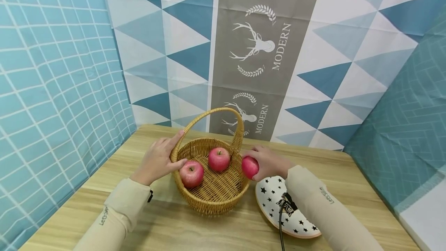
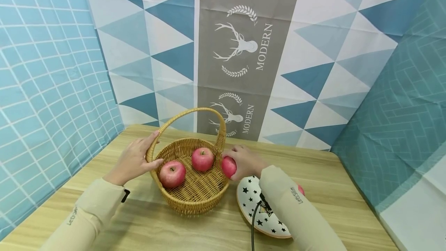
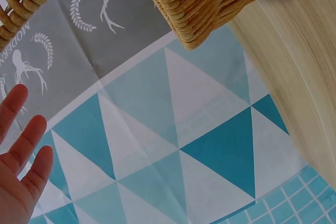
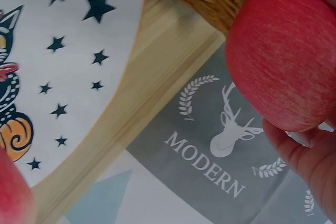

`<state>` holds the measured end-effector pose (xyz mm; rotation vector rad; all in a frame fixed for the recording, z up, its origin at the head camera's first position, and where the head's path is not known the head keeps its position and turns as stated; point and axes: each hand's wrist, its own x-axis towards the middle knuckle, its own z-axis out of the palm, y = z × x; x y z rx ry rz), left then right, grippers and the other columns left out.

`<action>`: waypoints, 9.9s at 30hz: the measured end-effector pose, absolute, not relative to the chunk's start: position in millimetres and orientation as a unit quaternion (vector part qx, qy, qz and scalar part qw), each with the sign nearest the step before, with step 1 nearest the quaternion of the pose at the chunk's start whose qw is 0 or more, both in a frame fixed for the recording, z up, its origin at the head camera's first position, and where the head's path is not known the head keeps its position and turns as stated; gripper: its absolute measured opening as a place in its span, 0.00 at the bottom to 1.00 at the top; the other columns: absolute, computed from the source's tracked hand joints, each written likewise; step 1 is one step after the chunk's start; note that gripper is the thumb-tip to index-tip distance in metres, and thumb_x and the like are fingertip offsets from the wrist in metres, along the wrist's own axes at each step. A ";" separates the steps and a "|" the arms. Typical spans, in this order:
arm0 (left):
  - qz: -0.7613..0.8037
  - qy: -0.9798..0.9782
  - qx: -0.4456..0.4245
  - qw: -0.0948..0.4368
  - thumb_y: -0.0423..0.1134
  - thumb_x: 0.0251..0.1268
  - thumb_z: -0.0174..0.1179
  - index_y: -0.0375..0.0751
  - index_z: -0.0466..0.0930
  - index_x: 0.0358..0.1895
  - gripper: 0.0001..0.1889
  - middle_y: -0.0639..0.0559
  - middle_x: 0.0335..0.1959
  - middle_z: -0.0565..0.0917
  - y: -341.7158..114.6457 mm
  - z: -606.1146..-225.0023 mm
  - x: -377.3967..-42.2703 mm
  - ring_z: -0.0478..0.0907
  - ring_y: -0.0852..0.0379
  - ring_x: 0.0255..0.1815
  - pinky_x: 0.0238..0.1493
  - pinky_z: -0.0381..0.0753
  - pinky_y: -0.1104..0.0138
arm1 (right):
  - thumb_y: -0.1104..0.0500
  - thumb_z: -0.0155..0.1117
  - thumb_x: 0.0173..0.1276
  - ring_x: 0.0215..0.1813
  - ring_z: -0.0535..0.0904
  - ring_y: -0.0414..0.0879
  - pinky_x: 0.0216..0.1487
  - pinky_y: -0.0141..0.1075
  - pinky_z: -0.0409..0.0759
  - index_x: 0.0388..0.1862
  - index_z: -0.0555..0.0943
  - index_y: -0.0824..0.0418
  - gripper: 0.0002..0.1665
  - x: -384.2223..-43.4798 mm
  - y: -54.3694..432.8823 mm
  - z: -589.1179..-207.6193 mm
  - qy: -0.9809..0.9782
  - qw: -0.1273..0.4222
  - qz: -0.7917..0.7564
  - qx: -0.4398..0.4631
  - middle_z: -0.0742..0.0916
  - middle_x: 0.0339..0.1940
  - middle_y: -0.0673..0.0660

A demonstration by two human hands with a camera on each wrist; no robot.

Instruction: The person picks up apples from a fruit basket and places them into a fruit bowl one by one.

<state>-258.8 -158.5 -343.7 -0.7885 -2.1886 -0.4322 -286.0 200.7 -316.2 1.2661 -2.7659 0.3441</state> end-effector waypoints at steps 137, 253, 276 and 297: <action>-0.190 -0.884 -0.279 0.324 0.51 0.52 0.65 0.40 0.61 0.69 0.41 0.36 0.45 0.82 -159.3 -339.1 -254.8 0.75 0.38 0.44 0.47 0.72 0.45 | 0.51 0.76 0.50 0.59 0.71 0.65 0.57 0.59 0.71 0.68 0.68 0.64 0.48 -307.4 228.9 -329.0 -0.936 0.075 0.191 0.286 0.73 0.61 0.71; -0.178 -0.866 -0.294 0.363 0.76 0.60 0.32 0.50 0.54 0.74 0.46 0.37 0.42 0.83 -156.3 -341.8 -255.1 0.76 0.40 0.38 0.40 0.73 0.47 | 0.64 0.76 0.41 0.30 0.72 0.42 0.32 0.31 0.75 0.45 0.72 0.64 0.31 -285.9 12.4 -377.4 -0.923 -0.053 0.315 0.216 0.78 0.31 0.51; -0.177 -0.859 -0.307 0.369 0.62 0.58 0.54 0.62 0.44 0.77 0.44 0.38 0.40 0.82 -159.6 -342.4 -256.6 0.76 0.39 0.37 0.38 0.74 0.47 | 0.64 0.76 0.41 0.31 0.74 0.45 0.31 0.34 0.76 0.64 0.65 0.68 0.48 -288.8 23.8 -353.0 -0.920 -0.087 0.326 0.200 0.80 0.37 0.56; -0.182 -0.875 -0.290 0.343 0.58 0.55 0.60 0.57 0.48 0.76 0.46 0.37 0.43 0.82 -160.2 -343.9 -253.4 0.76 0.39 0.40 0.41 0.73 0.47 | 0.63 0.78 0.43 0.36 0.75 0.42 0.35 0.31 0.76 0.60 0.69 0.64 0.44 -276.2 38.1 -340.7 -0.928 -0.066 0.269 0.249 0.81 0.42 0.55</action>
